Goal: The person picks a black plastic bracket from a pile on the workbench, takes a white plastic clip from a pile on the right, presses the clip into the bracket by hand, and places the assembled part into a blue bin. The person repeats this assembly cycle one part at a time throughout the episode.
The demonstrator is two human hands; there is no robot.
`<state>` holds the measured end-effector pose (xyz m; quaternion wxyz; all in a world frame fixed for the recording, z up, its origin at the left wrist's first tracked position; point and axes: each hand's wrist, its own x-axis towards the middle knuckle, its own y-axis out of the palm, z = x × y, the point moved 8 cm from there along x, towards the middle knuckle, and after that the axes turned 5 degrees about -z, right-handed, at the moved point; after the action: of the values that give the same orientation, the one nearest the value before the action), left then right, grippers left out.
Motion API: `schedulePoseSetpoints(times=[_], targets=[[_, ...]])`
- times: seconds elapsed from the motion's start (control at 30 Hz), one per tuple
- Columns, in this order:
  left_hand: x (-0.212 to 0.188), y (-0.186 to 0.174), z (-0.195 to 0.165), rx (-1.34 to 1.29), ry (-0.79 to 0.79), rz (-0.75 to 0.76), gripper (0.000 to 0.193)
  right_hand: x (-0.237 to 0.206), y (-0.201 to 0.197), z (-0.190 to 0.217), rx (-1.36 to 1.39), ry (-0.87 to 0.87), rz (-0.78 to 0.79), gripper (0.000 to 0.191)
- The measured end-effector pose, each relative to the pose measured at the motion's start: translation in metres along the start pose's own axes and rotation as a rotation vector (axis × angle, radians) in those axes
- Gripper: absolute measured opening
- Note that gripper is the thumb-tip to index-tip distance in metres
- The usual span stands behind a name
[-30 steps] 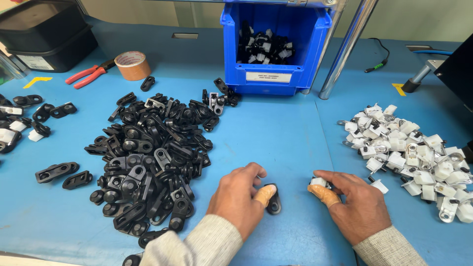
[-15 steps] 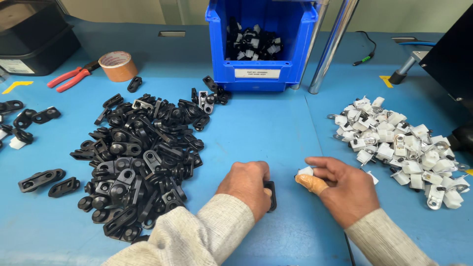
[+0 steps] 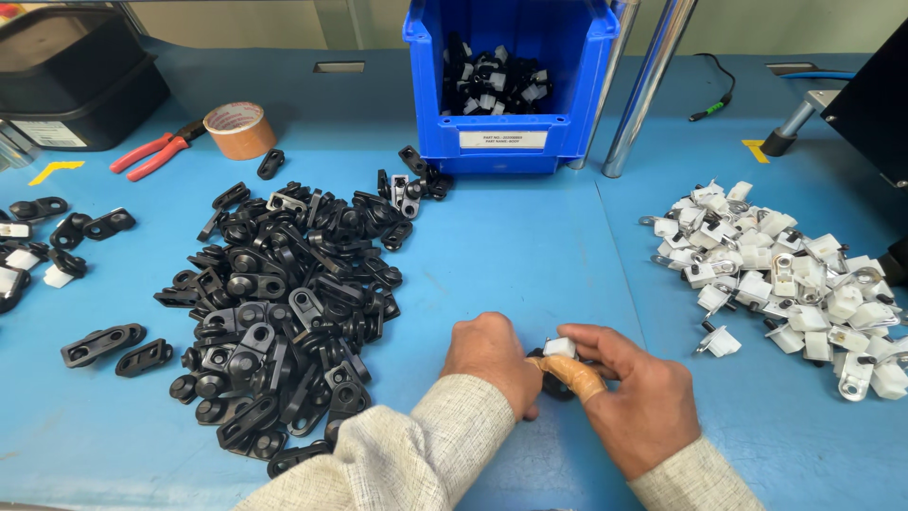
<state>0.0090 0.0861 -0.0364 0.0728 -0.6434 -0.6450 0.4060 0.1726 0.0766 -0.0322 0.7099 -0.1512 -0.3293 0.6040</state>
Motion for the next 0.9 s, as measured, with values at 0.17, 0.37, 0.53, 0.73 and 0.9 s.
schedulePoseSetpoints(times=[0.17, 0.37, 0.53, 0.73, 0.9], targets=[[-0.002, -0.001, -0.009, 0.178, 0.007, 0.161, 0.02, -0.014, -0.003, 0.023, -0.124, -0.367, -0.083, 0.044], [-0.003, -0.001, -0.006, 0.075, 0.007, 0.162, 0.017, -0.016, -0.001, 0.021, -0.15, -0.41, -0.105, 0.044], [0.003, 0.003, -0.001, -0.03, 0.016, 0.198, 0.019, -0.013, 0.001, 0.026, -0.108, -0.487, -0.012, 0.049], [0.011, 0.002, -0.006, -0.016, 0.063, 0.181, 0.017, 0.003, 0.007, 0.031, -0.179, -0.392, 0.144, 0.046], [0.01, 0.002, -0.001, -0.062, 0.063, 0.177, 0.01, 0.018, 0.015, 0.009, -0.318, 0.004, 0.286, 0.036]])
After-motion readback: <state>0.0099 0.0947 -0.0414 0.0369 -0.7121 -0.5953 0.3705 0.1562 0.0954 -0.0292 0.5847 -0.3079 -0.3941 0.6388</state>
